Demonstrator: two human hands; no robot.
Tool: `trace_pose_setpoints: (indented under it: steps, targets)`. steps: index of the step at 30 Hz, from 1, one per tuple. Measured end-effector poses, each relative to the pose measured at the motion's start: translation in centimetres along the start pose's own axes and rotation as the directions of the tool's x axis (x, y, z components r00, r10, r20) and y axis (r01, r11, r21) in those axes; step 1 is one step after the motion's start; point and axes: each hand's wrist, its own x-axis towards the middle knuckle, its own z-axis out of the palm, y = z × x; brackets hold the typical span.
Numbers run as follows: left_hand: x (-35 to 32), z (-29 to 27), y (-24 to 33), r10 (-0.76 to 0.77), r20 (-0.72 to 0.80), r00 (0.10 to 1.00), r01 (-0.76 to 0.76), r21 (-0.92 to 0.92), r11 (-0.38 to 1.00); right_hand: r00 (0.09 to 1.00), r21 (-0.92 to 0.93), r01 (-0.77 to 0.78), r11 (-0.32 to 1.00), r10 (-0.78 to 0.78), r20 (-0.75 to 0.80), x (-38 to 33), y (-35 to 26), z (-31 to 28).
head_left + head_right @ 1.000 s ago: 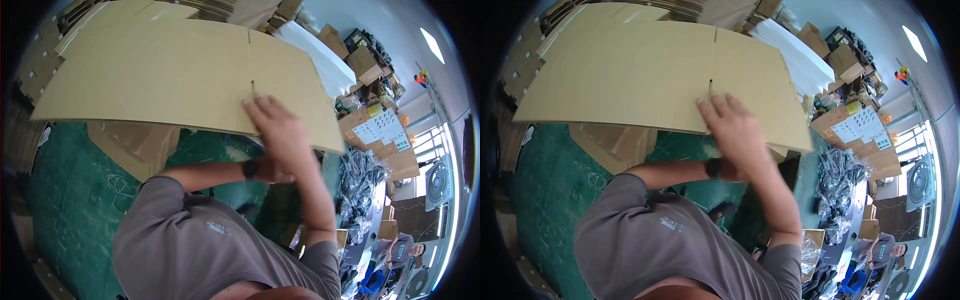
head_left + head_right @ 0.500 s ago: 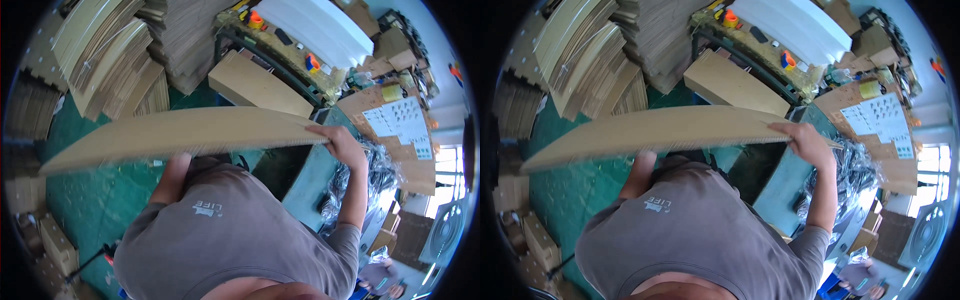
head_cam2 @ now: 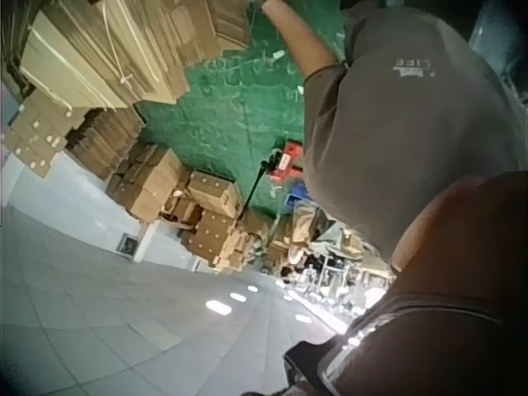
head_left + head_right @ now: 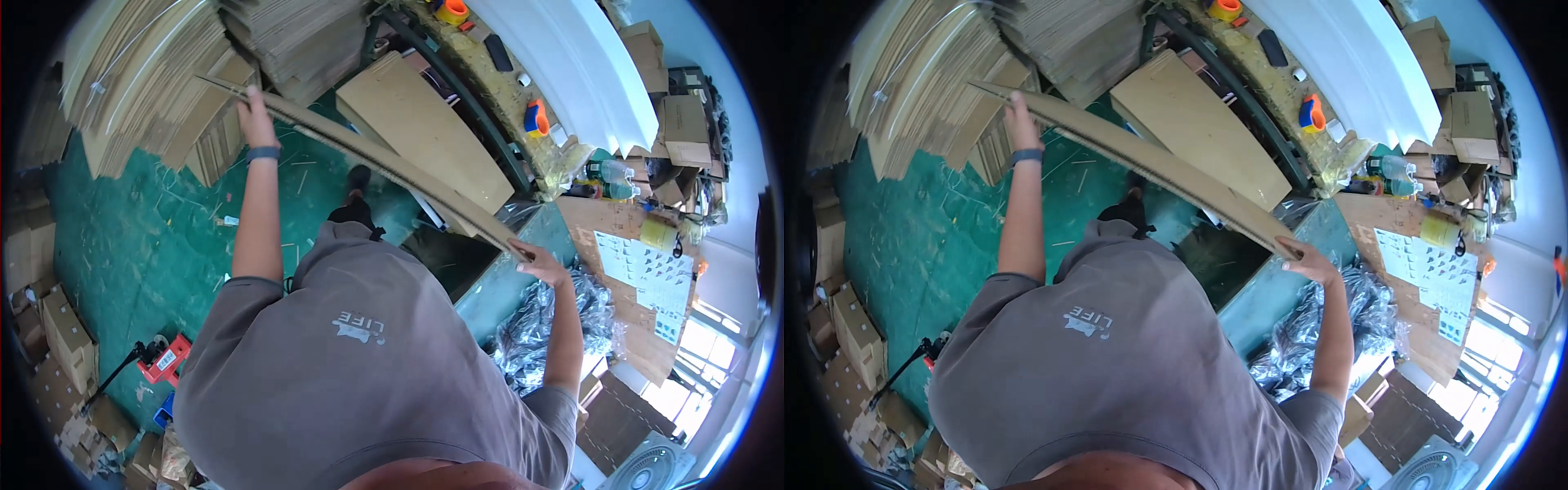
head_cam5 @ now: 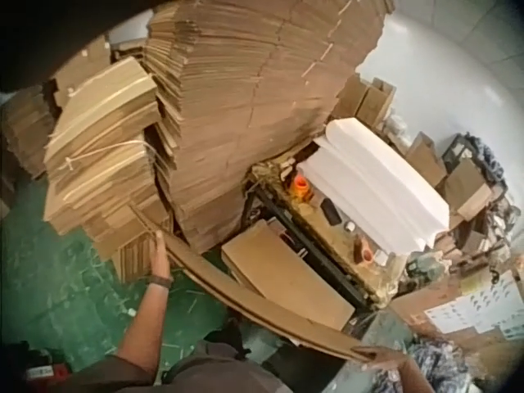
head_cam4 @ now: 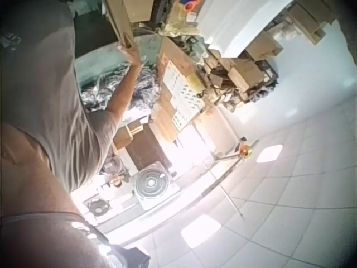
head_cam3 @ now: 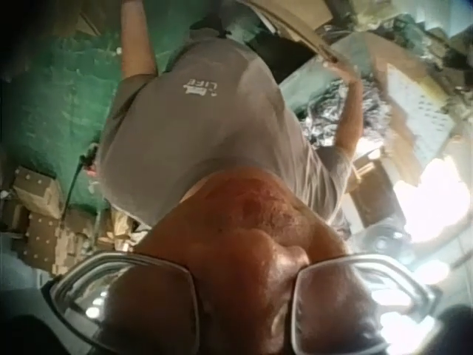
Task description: Packing products into cardboard boxes and sealing them using a tape dispenser.
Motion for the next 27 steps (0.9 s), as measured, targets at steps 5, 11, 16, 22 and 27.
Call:
trace_pose_setpoints:
  steps: [5, 11, 16, 22, 27]
  targets:
    - [2.3, 1.8, -0.3, 0.025, 0.192, 0.981, 0.003, -0.144, 0.99, 0.992, 0.288, -0.064, 0.956, 0.028, 0.126, 2.6, 0.3, -7.1]
    - [9.9, 3.2, 1.1, -0.31, 0.245, 0.919, 0.215, 0.349, 0.912, 0.94, 0.048, -0.117, 0.992, 0.126, -0.317, 3.2, -0.2, -15.2]
    - [13.5, 10.3, 5.8, -0.429, 0.379, 0.82, 0.154, 0.577, 0.802, 0.666, -0.338, -0.485, 0.807, 0.09, -0.741, 3.0, -0.8, -15.5]
    - [21.7, 21.9, 5.3, -0.239, 0.87, 0.43, -0.693, 0.488, 0.53, 0.316, -0.079, -0.574, 0.815, 0.132, -0.939, 7.1, 6.5, -18.6]
    - [13.6, 27.4, 3.0, -0.483, 0.836, 0.261, -0.951, 0.309, 0.021, 0.515, -0.074, -0.649, 0.757, 0.366, -0.775, 19.1, 0.3, -14.1]
